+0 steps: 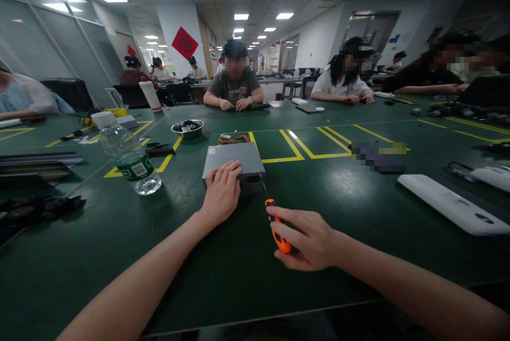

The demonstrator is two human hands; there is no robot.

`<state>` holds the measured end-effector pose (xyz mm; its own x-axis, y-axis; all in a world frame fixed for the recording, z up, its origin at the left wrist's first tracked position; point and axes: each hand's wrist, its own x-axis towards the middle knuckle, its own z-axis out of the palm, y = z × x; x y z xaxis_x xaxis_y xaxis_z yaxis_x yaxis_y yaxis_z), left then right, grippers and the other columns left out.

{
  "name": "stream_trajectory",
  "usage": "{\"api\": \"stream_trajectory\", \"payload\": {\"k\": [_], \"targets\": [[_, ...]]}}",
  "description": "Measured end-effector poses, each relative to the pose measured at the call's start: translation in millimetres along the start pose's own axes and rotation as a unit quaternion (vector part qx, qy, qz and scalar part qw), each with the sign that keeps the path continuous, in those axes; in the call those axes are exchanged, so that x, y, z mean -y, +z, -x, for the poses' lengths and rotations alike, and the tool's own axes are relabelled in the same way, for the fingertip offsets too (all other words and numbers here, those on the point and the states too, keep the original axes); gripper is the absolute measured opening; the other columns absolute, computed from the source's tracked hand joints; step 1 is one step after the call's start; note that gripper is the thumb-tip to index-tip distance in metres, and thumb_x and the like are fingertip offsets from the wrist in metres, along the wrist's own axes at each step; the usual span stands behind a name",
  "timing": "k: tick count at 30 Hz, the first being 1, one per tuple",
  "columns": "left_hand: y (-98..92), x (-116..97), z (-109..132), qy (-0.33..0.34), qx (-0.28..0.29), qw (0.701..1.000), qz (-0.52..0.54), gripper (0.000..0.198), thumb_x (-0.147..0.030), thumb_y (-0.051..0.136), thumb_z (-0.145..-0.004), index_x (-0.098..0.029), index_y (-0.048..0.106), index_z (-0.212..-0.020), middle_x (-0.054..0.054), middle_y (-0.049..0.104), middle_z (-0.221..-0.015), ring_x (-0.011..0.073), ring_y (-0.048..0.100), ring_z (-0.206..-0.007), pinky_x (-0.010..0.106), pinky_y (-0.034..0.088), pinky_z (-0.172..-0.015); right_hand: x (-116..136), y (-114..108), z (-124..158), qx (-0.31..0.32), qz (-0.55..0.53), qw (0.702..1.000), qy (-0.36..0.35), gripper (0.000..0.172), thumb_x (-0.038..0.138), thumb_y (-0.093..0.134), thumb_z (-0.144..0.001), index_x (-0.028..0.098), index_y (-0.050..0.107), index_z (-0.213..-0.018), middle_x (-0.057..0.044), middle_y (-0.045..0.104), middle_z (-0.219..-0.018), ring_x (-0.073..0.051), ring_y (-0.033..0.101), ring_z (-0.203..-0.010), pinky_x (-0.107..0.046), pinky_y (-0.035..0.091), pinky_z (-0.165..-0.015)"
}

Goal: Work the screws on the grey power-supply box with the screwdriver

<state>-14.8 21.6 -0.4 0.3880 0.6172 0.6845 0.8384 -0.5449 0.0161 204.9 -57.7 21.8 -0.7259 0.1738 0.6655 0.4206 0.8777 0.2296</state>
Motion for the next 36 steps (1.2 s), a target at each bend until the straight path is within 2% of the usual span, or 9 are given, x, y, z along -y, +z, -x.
{"api": "stream_trajectory", "payload": {"k": [3, 7, 11, 16, 20, 23, 27, 32, 36], "targets": [[3.7, 2.7, 0.2, 0.000, -0.001, 1.000, -0.005, 0.031, -0.012, 0.034, -0.087, -0.020, 0.047, -0.114, 0.007, 0.049, -0.130, 0.0204, 0.040, -0.122, 0.040, 0.025, -0.096, -0.2, -1.5, -1.5, 0.016, 0.023, 1.000, -0.012, 0.028, 0.032, 0.046, -0.084, 0.016, 0.048, -0.107, -0.018, 0.060, -0.102, -0.018, 0.064, -0.074, -0.028, 0.049, -0.059], [6.1, 4.9, -0.2, -0.002, 0.002, 1.000, -0.013, 0.030, -0.014, 0.034, -0.088, -0.020, 0.048, -0.114, 0.006, 0.051, -0.129, 0.0200, 0.042, -0.120, 0.039, 0.028, -0.093, -0.9, -0.5, -2.6, -0.008, 0.021, 1.000, -0.004, 0.026, 0.035, 0.050, -0.084, 0.015, 0.049, -0.101, -0.016, 0.062, -0.097, -0.017, 0.063, -0.072, -0.028, 0.050, -0.061], [6.2, 6.4, -3.3, -0.010, 0.005, 1.000, -0.015, 0.028, -0.016, 0.034, -0.090, -0.021, 0.048, -0.113, 0.004, 0.051, -0.128, 0.0194, 0.044, -0.119, 0.038, 0.028, -0.092, -3.5, 4.5, 1.3, -0.017, -0.022, 0.999, 0.039, 0.032, 0.037, 0.052, -0.083, 0.012, 0.045, -0.102, -0.018, 0.061, -0.102, -0.019, 0.063, -0.086, -0.026, 0.052, -0.066], [5.5, 10.1, -8.5, -0.019, 0.010, 1.000, -0.007, 0.027, -0.017, 0.033, -0.090, -0.022, 0.049, -0.111, 0.004, 0.053, -0.126, 0.0189, 0.045, -0.117, 0.038, 0.029, -0.092, -6.1, 8.2, 5.6, 0.018, -0.069, 0.994, 0.077, 0.038, 0.035, 0.050, -0.083, 0.011, 0.040, -0.110, -0.019, 0.056, -0.111, -0.021, 0.058, -0.101, -0.028, 0.052, -0.071], [2.3, 9.7, -9.7, -0.018, 0.015, 1.000, 0.002, 0.027, -0.018, 0.034, -0.089, -0.021, 0.049, -0.111, 0.005, 0.053, -0.126, 0.0199, 0.045, -0.117, 0.039, 0.029, -0.093, -4.1, 7.4, 2.5, 0.037, 0.022, 0.998, 0.034, 0.032, 0.030, 0.050, -0.084, 0.017, 0.044, -0.112, -0.018, 0.057, -0.109, -0.017, 0.062, -0.082, -0.026, 0.050, -0.063], [0.1, 5.1, -11.3, -0.011, 0.018, 1.000, -0.012, 0.028, -0.020, 0.040, -0.086, -0.019, 0.047, -0.112, 0.008, 0.052, -0.127, 0.0227, 0.043, -0.118, 0.042, 0.027, -0.096, -4.1, 6.2, -2.3, 0.010, 0.091, 0.996, 0.020, 0.025, 0.036, 0.052, -0.083, 0.019, 0.051, -0.102, -0.015, 0.061, -0.098, -0.015, 0.061, -0.069, -0.026, 0.047, -0.059], [2.1, -4.3, -15.1, -0.010, 0.015, 0.999, -0.037, 0.032, -0.028, 0.046, -0.082, -0.015, 0.047, -0.111, 0.013, 0.050, -0.126, 0.0253, 0.041, -0.119, 0.045, 0.021, -0.101, -5.5, 7.2, -5.8, -0.012, 0.089, 0.996, 0.023, 0.023, 0.040, 0.051, -0.084, 0.017, 0.053, -0.090, -0.014, 0.063, -0.094, -0.016, 0.060, -0.072, -0.027, 0.047, -0.062], [9.5, -11.4, -15.2, -0.014, 0.022, 0.999, -0.043, 0.045, -0.032, 0.048, -0.081, -0.013, 0.042, -0.121, 0.015, 0.044, -0.131, 0.0281, 0.037, -0.122, 0.044, 0.025, -0.100, -2.7, 12.9, -2.1, 0.031, 0.039, 0.998, 0.036, 0.038, 0.050, 0.044, -0.083, 0.014, 0.052, -0.094, -0.019, 0.058, -0.106, -0.019, 0.061, -0.082, -0.029, 0.049, -0.068], [11.2, -9.8, -12.6, -0.010, 0.027, 0.999, -0.039, 0.049, -0.029, 0.048, -0.081, -0.015, 0.039, -0.126, 0.014, 0.043, -0.133, 0.0280, 0.035, -0.123, 0.045, 0.025, -0.100, -0.5, 14.8, -0.9, 0.046, 0.021, 0.999, 0.018, 0.030, 0.039, 0.046, -0.084, 0.013, 0.051, -0.098, -0.018, 0.058, -0.107, -0.018, 0.061, -0.081, -0.028, 0.049, -0.068]]}}
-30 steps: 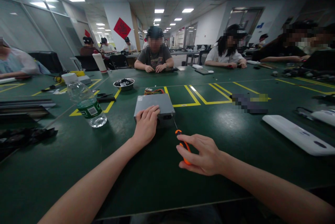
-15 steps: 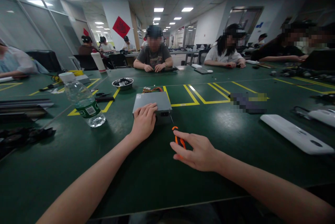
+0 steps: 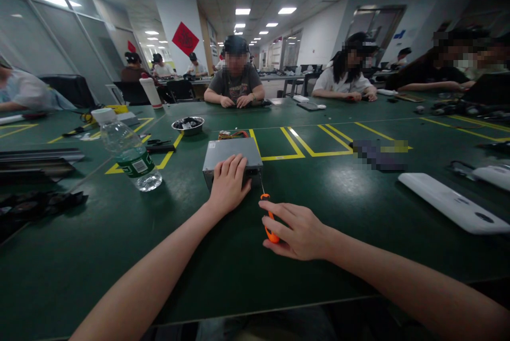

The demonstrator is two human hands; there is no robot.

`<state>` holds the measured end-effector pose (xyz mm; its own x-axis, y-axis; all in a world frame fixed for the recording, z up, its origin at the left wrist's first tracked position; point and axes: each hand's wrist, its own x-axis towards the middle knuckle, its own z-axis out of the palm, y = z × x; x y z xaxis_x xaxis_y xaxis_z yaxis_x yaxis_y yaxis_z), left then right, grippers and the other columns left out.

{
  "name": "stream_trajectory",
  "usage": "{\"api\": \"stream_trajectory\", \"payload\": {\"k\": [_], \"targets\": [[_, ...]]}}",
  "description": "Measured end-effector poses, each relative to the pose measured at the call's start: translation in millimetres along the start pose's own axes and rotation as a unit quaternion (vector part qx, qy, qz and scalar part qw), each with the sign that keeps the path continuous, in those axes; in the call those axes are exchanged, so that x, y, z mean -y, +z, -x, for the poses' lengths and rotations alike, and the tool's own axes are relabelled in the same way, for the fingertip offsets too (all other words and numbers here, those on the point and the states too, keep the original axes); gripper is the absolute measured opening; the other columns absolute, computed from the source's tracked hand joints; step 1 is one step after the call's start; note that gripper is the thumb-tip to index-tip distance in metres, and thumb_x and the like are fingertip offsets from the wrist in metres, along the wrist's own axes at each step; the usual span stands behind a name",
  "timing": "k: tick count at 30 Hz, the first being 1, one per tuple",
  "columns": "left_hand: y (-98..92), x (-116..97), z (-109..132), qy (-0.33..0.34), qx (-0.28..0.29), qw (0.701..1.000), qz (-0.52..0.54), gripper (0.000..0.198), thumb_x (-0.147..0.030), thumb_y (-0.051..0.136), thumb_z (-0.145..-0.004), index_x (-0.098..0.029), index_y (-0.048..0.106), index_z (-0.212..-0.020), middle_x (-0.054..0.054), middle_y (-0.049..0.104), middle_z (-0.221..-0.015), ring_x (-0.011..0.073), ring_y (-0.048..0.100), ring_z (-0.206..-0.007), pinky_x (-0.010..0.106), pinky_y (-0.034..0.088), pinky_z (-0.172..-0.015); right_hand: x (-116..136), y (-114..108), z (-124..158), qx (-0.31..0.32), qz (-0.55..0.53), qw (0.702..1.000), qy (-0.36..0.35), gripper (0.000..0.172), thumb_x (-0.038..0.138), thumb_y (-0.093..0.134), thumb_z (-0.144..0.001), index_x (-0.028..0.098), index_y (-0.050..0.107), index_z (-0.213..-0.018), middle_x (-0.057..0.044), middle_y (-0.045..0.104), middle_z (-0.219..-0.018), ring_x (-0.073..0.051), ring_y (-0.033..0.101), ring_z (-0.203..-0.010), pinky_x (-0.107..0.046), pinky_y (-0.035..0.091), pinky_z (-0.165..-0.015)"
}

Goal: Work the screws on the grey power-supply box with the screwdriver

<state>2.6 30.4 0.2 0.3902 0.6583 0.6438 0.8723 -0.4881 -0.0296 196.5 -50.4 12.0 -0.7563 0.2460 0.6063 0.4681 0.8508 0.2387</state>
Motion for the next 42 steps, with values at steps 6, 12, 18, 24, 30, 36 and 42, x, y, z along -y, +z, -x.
{"api": "stream_trajectory", "payload": {"k": [6, 12, 18, 24, 30, 36, 42], "targets": [[-3.1, 3.4, 1.4, 0.010, 0.011, 1.000, -0.001, 0.048, -0.027, 0.046, -0.082, -0.015, 0.037, -0.128, 0.012, 0.042, -0.134, 0.0265, 0.035, -0.123, 0.042, 0.025, -0.100, -2.2, -0.3, 0.5, -0.024, 0.036, 0.999, -0.005, 0.030, 0.044, 0.047, -0.085, 0.020, 0.050, -0.103, -0.014, 0.056, -0.102, -0.018, 0.059, -0.080, -0.026, 0.048, -0.061], [-3.6, 5.0, 1.8, 0.019, 0.017, 1.000, -0.004, 0.047, -0.026, 0.044, -0.083, -0.014, 0.037, -0.128, 0.012, 0.042, -0.134, 0.0266, 0.035, -0.123, 0.042, 0.025, -0.100, -5.0, 1.0, 4.1, -0.031, -0.004, 0.999, 0.026, 0.027, 0.036, 0.048, -0.085, 0.017, 0.048, -0.103, -0.014, 0.052, -0.107, -0.017, 0.058, -0.089, -0.024, 0.049, -0.064], [-2.4, 6.7, 2.0, 0.021, 0.019, 1.000, 0.002, 0.048, -0.025, 0.043, -0.083, -0.016, 0.036, -0.129, 0.012, 0.042, -0.134, 0.0267, 0.035, -0.124, 0.043, 0.025, -0.100, -6.9, -2.1, -0.1, -0.084, 0.047, 0.995, 0.030, 0.012, 0.027, 0.054, -0.083, 0.018, 0.050, -0.090, -0.009, 0.060, -0.090, -0.013, 0.059, -0.072, -0.024, 0.048, -0.062], [-1.9, 6.6, 2.2, 0.024, 0.018, 1.000, 0.002, 0.047, -0.025, 0.043, -0.083, -0.015, 0.036, -0.129, 0.012, 0.043, -0.134, 0.0267, 0.035, -0.123, 0.043, 0.025, -0.100, -9.4, 0.5, 3.9, -0.079, 0.029, 0.995, 0.052, 0.008, 0.024, 0.054, -0.083, 0.018, 0.049, -0.083, -0.009, 0.063, -0.095, -0.012, 0.062, -0.072, -0.021, 0.049, -0.061], [-2.3, 6.4, 2.3, 0.025, 0.015, 1.000, -0.002, 0.047, -0.024, 0.042, -0.083, -0.016, 0.037, -0.129, 0.011, 0.043, -0.133, 0.0271, 0.036, -0.123, 0.043, 0.025, -0.099, -7.1, -1.1, 5.0, -0.022, -0.026, 0.998, 0.045, 0.019, 0.029, 0.049, -0.084, 0.016, 0.049, -0.098, -0.016, 0.058, -0.107, -0.017, 0.061, -0.087, -0.024, 0.050, -0.065], [-2.0, 6.5, 2.2, 0.023, 0.017, 1.000, -0.001, 0.048, -0.024, 0.043, -0.083, -0.016, 0.037, -0.129, 0.012, 0.043, -0.133, 0.0266, 0.036, -0.123, 0.043, 0.025, -0.100, -4.4, -7.7, 2.8, -0.038, -0.001, 0.999, 0.021, 0.027, 0.031, 0.048, -0.085, 0.016, 0.045, -0.107, -0.018, 0.058, -0.109, -0.017, 0.062, -0.080, -0.026, 0.049, -0.063], [-2.2, 6.3, 1.8, 0.022, 0.016, 1.000, 0.004, 0.049, -0.023, 0.043, -0.082, -0.017, 0.036, -0.130, 0.012, 0.043, -0.133, 0.0271, 0.035, -0.124, 0.044, 0.026, -0.100, -6.8, -11.1, 0.8, -0.061, 0.038, 0.997, 0.037, 0.026, 0.040, 0.051, -0.083, 0.017, 0.054, -0.094, -0.015, 0.061, -0.099, -0.017, 0.061, -0.077, -0.026, 0.048, -0.061]]}}
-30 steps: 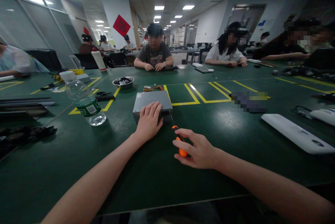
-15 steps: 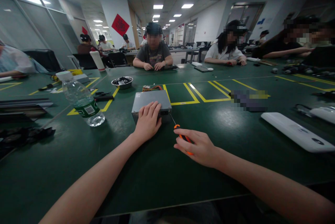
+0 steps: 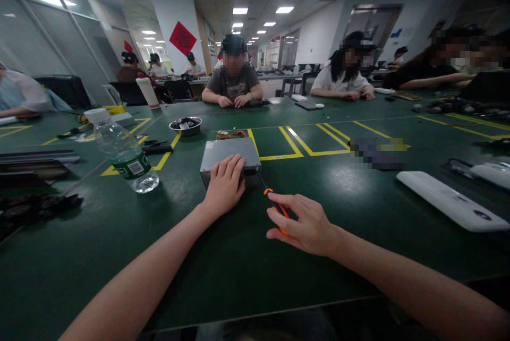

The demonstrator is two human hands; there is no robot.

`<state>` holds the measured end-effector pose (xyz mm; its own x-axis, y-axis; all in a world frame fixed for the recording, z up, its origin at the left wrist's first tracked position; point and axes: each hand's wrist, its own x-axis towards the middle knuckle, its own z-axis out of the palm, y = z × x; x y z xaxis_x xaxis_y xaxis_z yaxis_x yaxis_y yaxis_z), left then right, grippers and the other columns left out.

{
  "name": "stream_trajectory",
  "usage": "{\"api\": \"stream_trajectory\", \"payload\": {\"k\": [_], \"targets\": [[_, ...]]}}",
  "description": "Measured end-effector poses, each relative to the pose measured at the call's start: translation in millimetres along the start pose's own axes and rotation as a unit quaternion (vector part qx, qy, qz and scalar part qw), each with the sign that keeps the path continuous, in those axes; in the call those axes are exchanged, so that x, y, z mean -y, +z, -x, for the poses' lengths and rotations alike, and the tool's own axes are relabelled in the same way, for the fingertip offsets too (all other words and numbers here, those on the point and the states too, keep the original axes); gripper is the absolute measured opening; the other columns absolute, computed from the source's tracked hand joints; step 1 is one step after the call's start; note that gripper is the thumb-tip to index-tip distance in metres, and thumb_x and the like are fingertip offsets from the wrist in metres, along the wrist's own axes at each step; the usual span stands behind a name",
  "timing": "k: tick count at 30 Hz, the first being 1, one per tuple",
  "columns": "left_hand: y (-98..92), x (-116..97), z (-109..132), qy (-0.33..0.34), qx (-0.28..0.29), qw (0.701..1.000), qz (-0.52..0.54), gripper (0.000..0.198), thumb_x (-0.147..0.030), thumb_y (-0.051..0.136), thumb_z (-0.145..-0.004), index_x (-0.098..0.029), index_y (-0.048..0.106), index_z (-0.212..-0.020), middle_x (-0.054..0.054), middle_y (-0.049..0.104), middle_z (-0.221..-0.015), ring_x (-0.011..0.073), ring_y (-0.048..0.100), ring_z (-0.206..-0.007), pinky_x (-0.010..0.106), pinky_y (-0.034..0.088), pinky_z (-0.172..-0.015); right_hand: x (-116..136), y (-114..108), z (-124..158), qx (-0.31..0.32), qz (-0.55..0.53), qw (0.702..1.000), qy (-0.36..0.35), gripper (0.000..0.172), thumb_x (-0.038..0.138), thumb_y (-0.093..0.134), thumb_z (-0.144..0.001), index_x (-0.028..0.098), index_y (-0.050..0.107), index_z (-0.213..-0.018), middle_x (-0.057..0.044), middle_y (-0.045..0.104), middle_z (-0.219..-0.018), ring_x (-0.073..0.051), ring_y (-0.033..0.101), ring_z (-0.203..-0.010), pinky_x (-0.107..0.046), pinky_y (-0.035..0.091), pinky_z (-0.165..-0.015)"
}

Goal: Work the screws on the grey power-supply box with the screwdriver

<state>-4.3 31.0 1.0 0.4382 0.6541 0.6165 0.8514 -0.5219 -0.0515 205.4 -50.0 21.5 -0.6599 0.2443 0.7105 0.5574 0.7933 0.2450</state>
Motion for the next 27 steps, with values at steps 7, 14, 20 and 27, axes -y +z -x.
{"api": "stream_trajectory", "payload": {"k": [7, 14, 20, 27], "targets": [[0.6, 0.7, 0.2, 0.002, -0.001, 1.000, -0.009, 0.047, -0.023, 0.042, -0.083, -0.016, 0.037, -0.129, 0.011, 0.044, -0.133, 0.0269, 0.036, -0.123, 0.043, 0.026, -0.099, 2.1, 3.6, 4.7, 0.028, -0.065, 0.997, 0.008, 0.037, 0.042, 0.047, -0.083, 0.011, 0.050, -0.103, -0.019, 0.056, -0.108, -0.020, 0.060, -0.092, -0.024, 0.050, -0.063], [0.4, 0.3, 0.5, 0.002, 0.005, 1.000, -0.012, 0.047, -0.023, 0.042, -0.084, -0.015, 0.036, -0.129, 0.012, 0.042, -0.134, 0.0264, 0.035, -0.124, 0.043, 0.025, -0.100, 4.1, -0.5, 1.1, 0.038, -0.053, 0.998, -0.026, 0.030, 0.026, 0.048, -0.083, 0.016, 0.048, -0.112, -0.017, 0.057, -0.111, -0.017, 0.061, -0.079, -0.029, 0.048, -0.063], [-0.7, 0.1, 0.2, 0.003, 0.001, 1.000, -0.011, 0.047, -0.023, 0.042, -0.083, -0.016, 0.037, -0.129, 0.011, 0.043, -0.133, 0.0265, 0.035, -0.123, 0.042, 0.026, -0.099, 3.6, 2.8, 1.6, 0.016, -0.051, 0.998, -0.021, 0.027, 0.036, 0.055, -0.082, 0.015, 0.050, -0.099, -0.015, 0.062, -0.100, -0.017, 0.062, -0.076, -0.028, 0.047, -0.062], [-0.2, 0.3, 0.6, 0.001, 0.006, 1.000, -0.018, 0.047, -0.023, 0.042, -0.083, -0.014, 0.038, -0.129, 0.012, 0.042, -0.134, 0.0262, 0.034, -0.124, 0.042, 0.025, -0.100, 1.9, 7.1, 5.4, -0.018, -0.072, 0.997, 0.028, 0.034, 0.047, 0.057, -0.078, 0.017, 0.044, -0.088, -0.013, 0.065, -0.096, -0.017, 0.065, -0.077, -0.025, 0.050, -0.062]]}}
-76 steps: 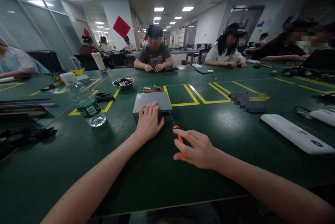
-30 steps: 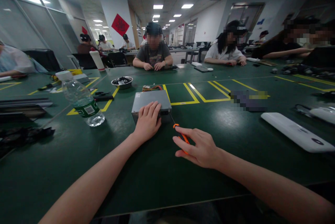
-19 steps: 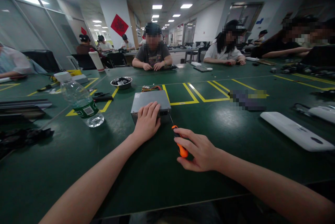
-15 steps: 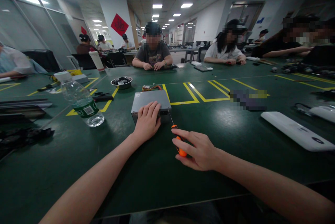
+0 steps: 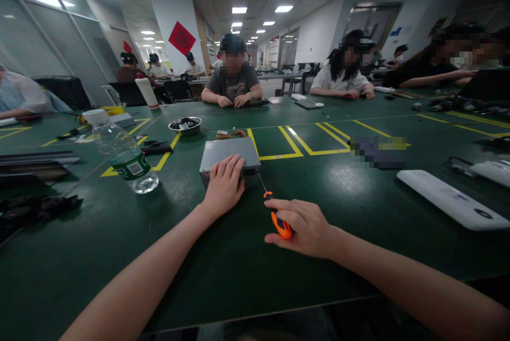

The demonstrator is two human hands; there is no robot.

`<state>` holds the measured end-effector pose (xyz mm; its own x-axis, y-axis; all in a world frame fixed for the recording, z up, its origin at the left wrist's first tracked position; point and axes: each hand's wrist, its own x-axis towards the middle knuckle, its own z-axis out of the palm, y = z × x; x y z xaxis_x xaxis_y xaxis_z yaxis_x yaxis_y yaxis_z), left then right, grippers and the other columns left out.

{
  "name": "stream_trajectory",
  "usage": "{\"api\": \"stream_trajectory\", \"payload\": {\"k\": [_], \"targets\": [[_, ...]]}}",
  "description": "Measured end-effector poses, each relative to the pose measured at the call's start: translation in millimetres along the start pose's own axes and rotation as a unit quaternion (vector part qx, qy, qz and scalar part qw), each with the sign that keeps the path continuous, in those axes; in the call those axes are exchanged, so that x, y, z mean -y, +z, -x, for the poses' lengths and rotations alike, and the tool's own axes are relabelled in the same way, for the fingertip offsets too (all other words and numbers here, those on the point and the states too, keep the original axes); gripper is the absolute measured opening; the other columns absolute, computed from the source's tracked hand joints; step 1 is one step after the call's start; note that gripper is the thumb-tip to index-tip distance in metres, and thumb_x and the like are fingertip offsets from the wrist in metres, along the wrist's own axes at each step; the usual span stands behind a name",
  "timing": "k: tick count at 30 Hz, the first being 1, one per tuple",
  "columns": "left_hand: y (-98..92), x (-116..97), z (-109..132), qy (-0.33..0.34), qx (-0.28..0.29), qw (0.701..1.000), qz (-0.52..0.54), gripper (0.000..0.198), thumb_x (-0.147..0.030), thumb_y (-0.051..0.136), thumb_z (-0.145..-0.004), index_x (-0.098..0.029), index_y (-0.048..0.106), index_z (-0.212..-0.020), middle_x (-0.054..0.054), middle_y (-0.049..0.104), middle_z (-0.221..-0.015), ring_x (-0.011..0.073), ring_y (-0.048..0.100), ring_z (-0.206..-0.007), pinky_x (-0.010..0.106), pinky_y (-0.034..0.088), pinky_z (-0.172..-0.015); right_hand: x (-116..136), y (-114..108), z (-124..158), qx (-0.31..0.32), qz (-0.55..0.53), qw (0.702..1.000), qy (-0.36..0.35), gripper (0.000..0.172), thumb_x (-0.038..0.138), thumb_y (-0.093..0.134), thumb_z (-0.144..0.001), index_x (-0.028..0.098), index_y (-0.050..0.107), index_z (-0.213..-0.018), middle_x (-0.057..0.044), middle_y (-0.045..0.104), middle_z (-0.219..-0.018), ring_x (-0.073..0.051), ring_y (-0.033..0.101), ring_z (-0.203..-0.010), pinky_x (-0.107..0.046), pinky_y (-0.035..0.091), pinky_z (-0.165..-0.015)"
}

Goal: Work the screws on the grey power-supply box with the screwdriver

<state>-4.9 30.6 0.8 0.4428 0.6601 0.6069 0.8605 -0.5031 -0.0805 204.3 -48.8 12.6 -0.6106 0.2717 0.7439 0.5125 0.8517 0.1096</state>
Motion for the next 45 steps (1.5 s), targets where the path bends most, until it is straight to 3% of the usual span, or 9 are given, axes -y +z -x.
{"api": "stream_trajectory", "payload": {"k": [8, 14, 20, 24, 28, 34, 37, 40, 45], "targets": [[-0.2, -0.2, -0.6, -0.001, -0.004, 1.000, 0.001, 0.047, -0.023, 0.043, -0.083, -0.015, 0.038, -0.129, 0.012, 0.043, -0.133, 0.0257, 0.035, -0.123, 0.042, 0.025, -0.100, 3.3, -5.4, -2.3, 0.073, 0.016, 0.996, -0.047, 0.030, 0.032, 0.049, -0.085, 0.018, 0.047, -0.111, -0.018, 0.057, -0.111, -0.019, 0.063, -0.086, -0.028, 0.050, -0.066], [-0.5, -0.1, -0.3, 0.003, 0.002, 1.000, -0.001, 0.047, -0.023, 0.042, -0.083, -0.014, 0.037, -0.129, 0.012, 0.042, -0.134, 0.0260, 0.035, -0.123, 0.041, 0.025, -0.100, 0.6, -2.1, -0.3, 0.021, 0.000, 0.999, -0.029, 0.031, 0.038, 0.058, -0.079, 0.015, 0.047, -0.096, -0.018, 0.062, -0.104, -0.018, 0.064, -0.078, -0.027, 0.050, -0.061], [-1.8, 0.2, 0.1, 0.009, -0.003, 1.000, 0.003, 0.048, -0.024, 0.043, -0.083, -0.013, 0.036, -0.129, 0.012, 0.042, -0.134, 0.0260, 0.035, -0.123, 0.042, 0.025, -0.100, 1.4, -1.3, -0.7, 0.030, -0.045, 0.999, -0.004, 0.034, 0.038, 0.053, -0.081, 0.013, 0.043, -0.103, -0.019, 0.060, -0.107, -0.020, 0.061, -0.095, -0.029, 0.052, -0.072], [-0.5, 0.5, 0.3, 0.010, -0.010, 1.000, 0.014, 0.050, -0.023, 0.044, -0.082, -0.014, 0.035, -0.131, 0.013, 0.041, -0.134, 0.0263, 0.034, -0.124, 0.042, 0.024, -0.100, 2.1, -4.6, -4.3, 0.056, 0.020, 0.997, -0.047, 0.030, 0.030, 0.049, -0.084, 0.018, 0.046, -0.111, -0.015, 0.057, -0.109, -0.018, 0.060, -0.092, -0.029, 0.050, -0.071], [-1.9, 1.8, 2.1, 0.023, -0.012, 0.999, 0.025, 0.051, -0.026, 0.045, -0.083, -0.014, 0.034, -0.131, 0.013, 0.041, -0.134, 0.0262, 0.033, -0.125, 0.043, 0.024, -0.101, 0.8, -7.3, -6.2, 0.025, 0.068, 0.996, -0.051, 0.026, 0.038, 0.052, -0.083, 0.018, 0.053, -0.100, -0.013, 0.060, -0.096, -0.018, 0.060, -0.081, -0.029, 0.049, -0.065], [-9.9, 2.3, 7.1, 0.082, 0.008, 0.996, 0.020, 0.041, -0.025, 0.047, -0.082, -0.027, 0.047, -0.123, 0.012, 0.031, -0.139, 0.0306, 0.028, -0.127, 0.050, 0.023, -0.099, -1.6, -8.3, -3.1, 0.014, 0.045, 0.999, -0.011, 0.024, 0.037, 0.052, -0.083, 0.015, 0.051, -0.091, -0.015, 0.061, -0.101, -0.016, 0.061, -0.076, -0.026, 0.049, -0.063], [-12.3, -0.2, 8.6, 0.094, 0.011, 0.995, 0.021, 0.039, -0.025, 0.051, -0.080, -0.031, 0.051, -0.118, 0.011, 0.027, -0.141, 0.0336, 0.025, -0.128, 0.054, 0.021, -0.099, -1.6, -7.2, -0.9, 0.031, 0.022, 0.999, -0.013, 0.026, 0.037, 0.052, -0.083, 0.015, 0.048, -0.097, -0.017, 0.058, -0.107, -0.018, 0.061, -0.085, -0.027, 0.050, -0.067], [-13.2, -4.3, 9.4, 0.092, 0.015, 0.995, 0.018, 0.039, -0.024, 0.053, -0.079, -0.032, 0.053, -0.117, 0.011, 0.025, -0.142, 0.0344, 0.022, -0.129, 0.057, 0.018, -0.100, -0.2, -5.2, 0.4, 0.048, 0.027, 0.998, -0.016, 0.024, 0.026, 0.050, -0.084, 0.016, 0.046, -0.105, -0.018, 0.055, -0.111, -0.019, 0.059, -0.094, -0.026, 0.050, -0.068], [-15.5, -12.0, 10.8, 0.079, 0.027, 0.997, -0.001, 0.039, -0.026, 0.052, -0.080, -0.033, 0.052, -0.118, 0.010, 0.026, -0.142, 0.0348, 0.021, -0.130, 0.060, 0.014, -0.101, 0.1, -3.8, -1.8, 0.022, 0.086, 0.996, -0.009, 0.017, 0.025, 0.053, -0.083, 0.019, 0.051, -0.099, -0.012, 0.061, -0.098, -0.016, 0.062, -0.078, -0.025, 0.049, -0.062]]}}
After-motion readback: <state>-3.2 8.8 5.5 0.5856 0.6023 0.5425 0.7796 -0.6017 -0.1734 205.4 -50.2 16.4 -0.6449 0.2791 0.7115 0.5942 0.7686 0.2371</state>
